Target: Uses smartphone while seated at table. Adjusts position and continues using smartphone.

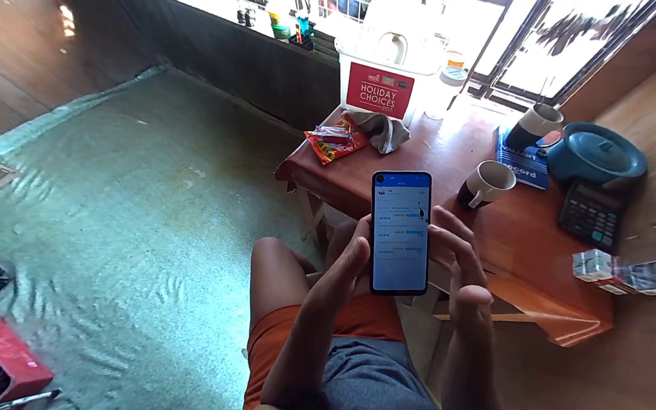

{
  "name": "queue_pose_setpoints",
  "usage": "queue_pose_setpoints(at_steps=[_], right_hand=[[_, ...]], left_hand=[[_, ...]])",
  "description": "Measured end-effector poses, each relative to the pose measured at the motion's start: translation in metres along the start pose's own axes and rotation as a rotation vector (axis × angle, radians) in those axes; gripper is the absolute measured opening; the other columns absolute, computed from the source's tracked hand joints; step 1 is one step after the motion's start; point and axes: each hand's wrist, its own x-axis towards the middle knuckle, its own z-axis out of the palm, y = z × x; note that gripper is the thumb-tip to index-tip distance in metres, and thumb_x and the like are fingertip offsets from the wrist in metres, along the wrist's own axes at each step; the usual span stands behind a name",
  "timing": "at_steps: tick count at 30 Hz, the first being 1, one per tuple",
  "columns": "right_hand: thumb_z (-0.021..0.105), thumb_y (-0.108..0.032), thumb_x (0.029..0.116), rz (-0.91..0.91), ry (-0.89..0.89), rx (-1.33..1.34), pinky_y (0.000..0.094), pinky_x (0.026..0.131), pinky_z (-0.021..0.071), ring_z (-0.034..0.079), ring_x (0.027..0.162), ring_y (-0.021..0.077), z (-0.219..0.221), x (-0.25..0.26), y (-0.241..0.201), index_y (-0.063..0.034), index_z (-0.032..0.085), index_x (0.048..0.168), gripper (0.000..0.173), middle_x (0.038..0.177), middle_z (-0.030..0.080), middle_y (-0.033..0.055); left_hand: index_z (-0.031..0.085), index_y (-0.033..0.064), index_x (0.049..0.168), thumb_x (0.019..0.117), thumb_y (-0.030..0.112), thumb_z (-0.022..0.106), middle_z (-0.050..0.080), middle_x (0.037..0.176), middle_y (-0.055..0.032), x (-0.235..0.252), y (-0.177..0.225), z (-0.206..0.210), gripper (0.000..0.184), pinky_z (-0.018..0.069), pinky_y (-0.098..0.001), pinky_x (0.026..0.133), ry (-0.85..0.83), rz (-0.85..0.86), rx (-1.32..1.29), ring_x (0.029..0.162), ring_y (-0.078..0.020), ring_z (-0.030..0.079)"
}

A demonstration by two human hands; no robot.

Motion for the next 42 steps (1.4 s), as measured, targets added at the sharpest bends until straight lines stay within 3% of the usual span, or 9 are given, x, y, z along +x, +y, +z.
queue_pose_setpoints(at_steps=[2,6,10,19,25,37,42], right_hand=[[0.025,-0.076,0.0975,-0.031,0.074,-0.152,0.0498,0.124,0.0253,0.021,0.155,0.0250,0.004,0.000,0.000,-0.0246,0.055,0.144,0.076,0.165,0.030,0.0025],[0.022,-0.078,0.0970,-0.034,0.135,-0.375,0.0608,0.125,0.0019,0.000,0.158,0.0301,0.011,-0.001,-0.004,-0.0322,0.052,0.148,0.075,0.171,0.015,0.0045],[0.016,-0.079,0.0961,-0.036,0.133,-0.526,0.0671,0.120,-0.0105,-0.010,0.157,0.0334,0.016,-0.002,-0.003,-0.0367,0.051,0.149,0.076,0.172,0.009,0.0056],[0.011,-0.077,0.0967,-0.081,0.119,-0.629,0.0705,0.117,-0.0124,-0.013,0.157,0.0336,0.016,-0.001,-0.010,-0.0426,0.048,0.150,0.074,0.173,0.009,0.0027],[0.016,-0.076,0.0983,-0.091,0.270,-0.544,0.0643,0.121,-0.0070,-0.004,0.158,0.0303,0.007,-0.001,-0.007,-0.0367,0.054,0.145,0.072,0.170,0.019,0.0049],[0.018,-0.074,0.0997,-0.082,0.278,-0.485,0.0630,0.123,-0.0030,0.001,0.158,0.0318,0.008,-0.001,-0.001,-0.0290,0.058,0.139,0.072,0.168,0.024,0.0072],[0.013,-0.078,0.0963,-0.073,0.140,-0.596,0.0705,0.117,-0.0130,-0.013,0.157,0.0340,0.015,-0.001,-0.004,-0.0375,0.052,0.147,0.076,0.172,0.010,0.0040]], left_hand=[[0.027,0.0097,0.152,0.0870,0.081,0.047,0.062,0.132,-0.0038,0.000,-0.001,-0.001,0.099,0.0512,-0.0344,0.104,-0.025,0.012,0.036,0.120,-0.0123,0.062],[0.024,0.0055,0.154,0.0886,0.079,0.047,0.061,0.133,-0.0039,0.001,0.001,0.004,0.101,0.0498,-0.0329,0.106,-0.079,-0.016,0.056,0.122,-0.0101,0.060],[0.023,0.0022,0.153,0.0909,0.076,0.047,0.058,0.137,-0.0059,0.003,0.000,0.011,0.100,0.0496,-0.0337,0.107,-0.147,-0.037,0.008,0.124,-0.0104,0.058],[0.016,-0.0051,0.154,0.0919,0.078,0.042,0.052,0.143,-0.0115,0.007,-0.002,0.013,0.106,0.0468,-0.0329,0.110,-0.168,-0.032,0.050,0.130,-0.0114,0.054],[0.021,-0.0027,0.151,0.0938,0.074,0.046,0.055,0.141,-0.0104,0.005,-0.002,0.011,0.098,0.0480,-0.0362,0.109,-0.176,-0.005,-0.031,0.129,-0.0137,0.056],[0.022,-0.0008,0.153,0.0922,0.076,0.045,0.057,0.140,-0.0095,0.003,-0.002,0.009,0.100,0.0485,-0.0371,0.109,-0.133,-0.004,-0.051,0.128,-0.0147,0.058],[0.017,-0.0036,0.153,0.0929,0.076,0.043,0.053,0.142,-0.0098,0.004,0.001,0.014,0.103,0.0485,-0.0336,0.109,-0.172,-0.026,0.015,0.129,-0.0115,0.056]])
